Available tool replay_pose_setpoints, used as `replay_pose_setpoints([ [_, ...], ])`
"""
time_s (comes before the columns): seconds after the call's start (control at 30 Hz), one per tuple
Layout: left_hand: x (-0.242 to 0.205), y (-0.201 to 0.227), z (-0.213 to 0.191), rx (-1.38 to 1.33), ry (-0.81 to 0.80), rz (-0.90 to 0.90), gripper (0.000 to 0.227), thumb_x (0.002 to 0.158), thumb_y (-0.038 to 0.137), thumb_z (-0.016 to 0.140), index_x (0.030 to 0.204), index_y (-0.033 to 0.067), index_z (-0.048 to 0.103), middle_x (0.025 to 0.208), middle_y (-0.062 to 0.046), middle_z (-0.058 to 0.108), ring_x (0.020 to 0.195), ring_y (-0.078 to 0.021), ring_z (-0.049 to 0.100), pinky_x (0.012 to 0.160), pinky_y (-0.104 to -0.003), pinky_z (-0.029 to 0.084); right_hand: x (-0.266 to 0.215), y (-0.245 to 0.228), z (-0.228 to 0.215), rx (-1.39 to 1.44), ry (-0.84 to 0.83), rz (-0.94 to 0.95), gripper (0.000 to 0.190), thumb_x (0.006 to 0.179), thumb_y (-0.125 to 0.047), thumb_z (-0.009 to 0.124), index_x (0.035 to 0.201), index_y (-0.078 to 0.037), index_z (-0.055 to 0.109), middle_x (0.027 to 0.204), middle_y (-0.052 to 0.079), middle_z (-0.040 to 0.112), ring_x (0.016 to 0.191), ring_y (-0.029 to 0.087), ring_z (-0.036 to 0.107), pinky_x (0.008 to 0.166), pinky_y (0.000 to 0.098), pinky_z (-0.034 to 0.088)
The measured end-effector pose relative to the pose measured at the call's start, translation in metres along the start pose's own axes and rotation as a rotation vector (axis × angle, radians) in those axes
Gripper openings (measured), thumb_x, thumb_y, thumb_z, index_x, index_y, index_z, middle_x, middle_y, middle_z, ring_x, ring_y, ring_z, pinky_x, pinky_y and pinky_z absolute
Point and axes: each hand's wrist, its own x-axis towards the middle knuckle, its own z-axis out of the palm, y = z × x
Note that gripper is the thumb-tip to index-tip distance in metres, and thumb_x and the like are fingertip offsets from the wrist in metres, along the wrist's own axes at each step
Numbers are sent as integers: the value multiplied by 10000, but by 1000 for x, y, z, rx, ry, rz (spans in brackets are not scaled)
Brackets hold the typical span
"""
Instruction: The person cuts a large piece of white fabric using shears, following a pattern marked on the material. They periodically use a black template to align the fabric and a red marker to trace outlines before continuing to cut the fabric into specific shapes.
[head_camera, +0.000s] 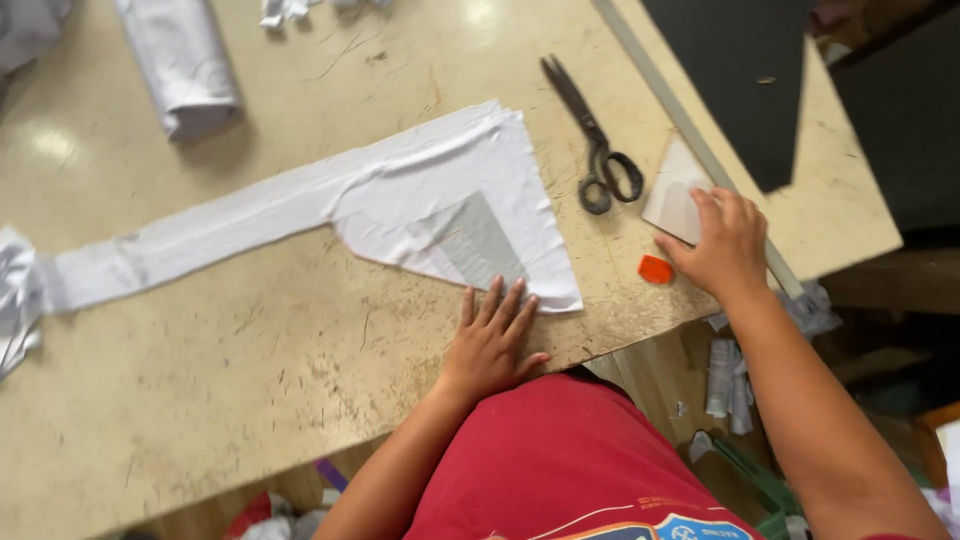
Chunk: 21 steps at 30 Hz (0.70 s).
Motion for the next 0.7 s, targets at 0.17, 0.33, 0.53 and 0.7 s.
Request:
replay_pose_setpoints([
  [0.17, -2, -9, 10, -12, 177, 59, 792, 890, 725, 564, 1478, 195, 545, 1560, -108, 501, 1497, -368, 391, 1233, -630, 142, -21, -94, -7, 306, 113, -265, 358, 862, -349, 779, 1136, -126, 720, 1105, 123, 647, 1099, 351, 622, 965, 464, 475],
  [0.33, 0, -41, -6, 49, 98, -112, 762, 962, 682, 504, 1485, 128, 517, 1595, -152, 429, 1526, -378, 287, 1241, -594, 68, -42, -156, -13, 388, -72, -559, 725, 865, -734, 567, 1396, -240, 595, 1508, 78, 521, 1437, 321, 424, 1181, 501, 285],
  [0.53, -10, -57, -10, 62, 136, -115, 768, 971, 662, 526, 1488, 93, 531, 1593, -188, 440, 1536, -390, 297, 1239, -603, 62, -45, -146, -18, 500, -28, -562, 396, 874, -615, 684, 899, -220, 695, 1252, -18, 702, 1294, 279, 589, 1137, 497, 386],
  [0.7, -12, -55, -12, 94, 230, -118, 774, 965, 634, 563, 1501, 79, 508, 1626, -198, 391, 1539, -400, 287, 1240, -603, 75, -39, -84, 27, 507, 155, -460, 223, 840, -387, 786, 958, -203, 743, 1073, 31, 753, 1105, 321, 674, 1032, 509, 475],
])
